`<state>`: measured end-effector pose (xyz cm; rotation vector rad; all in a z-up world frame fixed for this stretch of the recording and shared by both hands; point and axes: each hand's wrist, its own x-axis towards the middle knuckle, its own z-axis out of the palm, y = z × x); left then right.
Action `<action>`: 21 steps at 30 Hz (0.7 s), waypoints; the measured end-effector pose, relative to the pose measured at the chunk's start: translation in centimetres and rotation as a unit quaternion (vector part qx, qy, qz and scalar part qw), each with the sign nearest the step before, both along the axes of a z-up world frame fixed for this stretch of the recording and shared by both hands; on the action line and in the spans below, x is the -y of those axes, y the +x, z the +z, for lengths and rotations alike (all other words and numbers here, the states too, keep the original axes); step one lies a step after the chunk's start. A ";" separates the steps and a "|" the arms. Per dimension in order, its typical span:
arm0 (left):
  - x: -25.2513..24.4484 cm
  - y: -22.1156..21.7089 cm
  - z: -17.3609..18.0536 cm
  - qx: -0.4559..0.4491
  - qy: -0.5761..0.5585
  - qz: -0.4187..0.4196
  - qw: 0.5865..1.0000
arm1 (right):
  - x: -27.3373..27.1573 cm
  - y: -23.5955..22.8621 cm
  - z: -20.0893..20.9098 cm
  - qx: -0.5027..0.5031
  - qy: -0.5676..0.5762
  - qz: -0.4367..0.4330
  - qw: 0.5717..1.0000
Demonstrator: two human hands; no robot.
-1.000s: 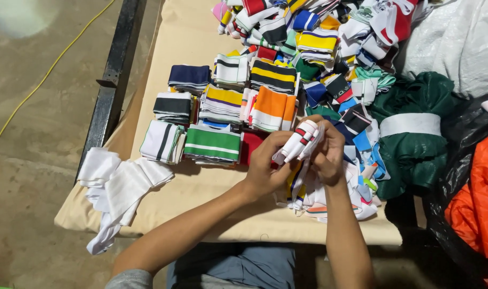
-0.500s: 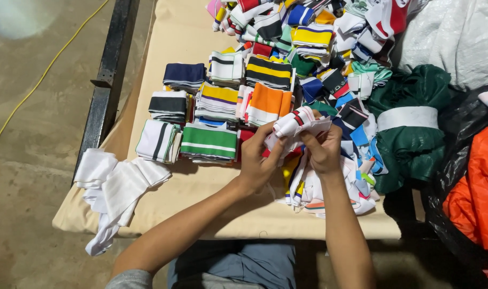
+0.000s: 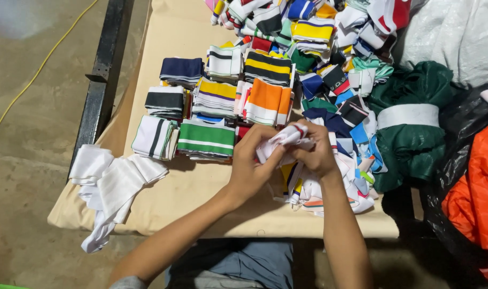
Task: Folding small fabric labels and organizing them into neat stacks on a work surface.
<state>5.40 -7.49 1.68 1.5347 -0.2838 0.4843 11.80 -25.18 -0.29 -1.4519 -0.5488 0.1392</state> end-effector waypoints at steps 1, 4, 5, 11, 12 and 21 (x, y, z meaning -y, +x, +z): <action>-0.6 -0.4 -0.4 0.003 0.001 0.003 1.000 | -0.5 -0.1 0.7 0.003 0.001 0.003 1.000; -2.3 -3.2 -1.8 -0.078 0.020 -0.011 0.997 | -2.1 -1.8 1.9 -0.040 -0.043 0.059 0.997; -2.7 -4.0 -2.1 -0.115 0.006 -0.010 0.993 | -2.6 -2.2 2.3 -0.041 -0.081 0.085 0.992; -4.6 -5.9 -4.8 -0.165 -0.010 0.010 0.986 | -4.4 -2.3 3.6 -0.007 -0.168 0.156 0.973; -4.7 -5.9 -4.8 -0.158 -0.003 0.013 0.987 | -4.3 -2.3 3.3 -0.002 -0.170 0.159 0.973; -4.3 -5.6 -2.9 -0.090 0.029 -0.030 0.995 | -2.4 -1.5 3.3 -0.008 -0.155 0.161 0.975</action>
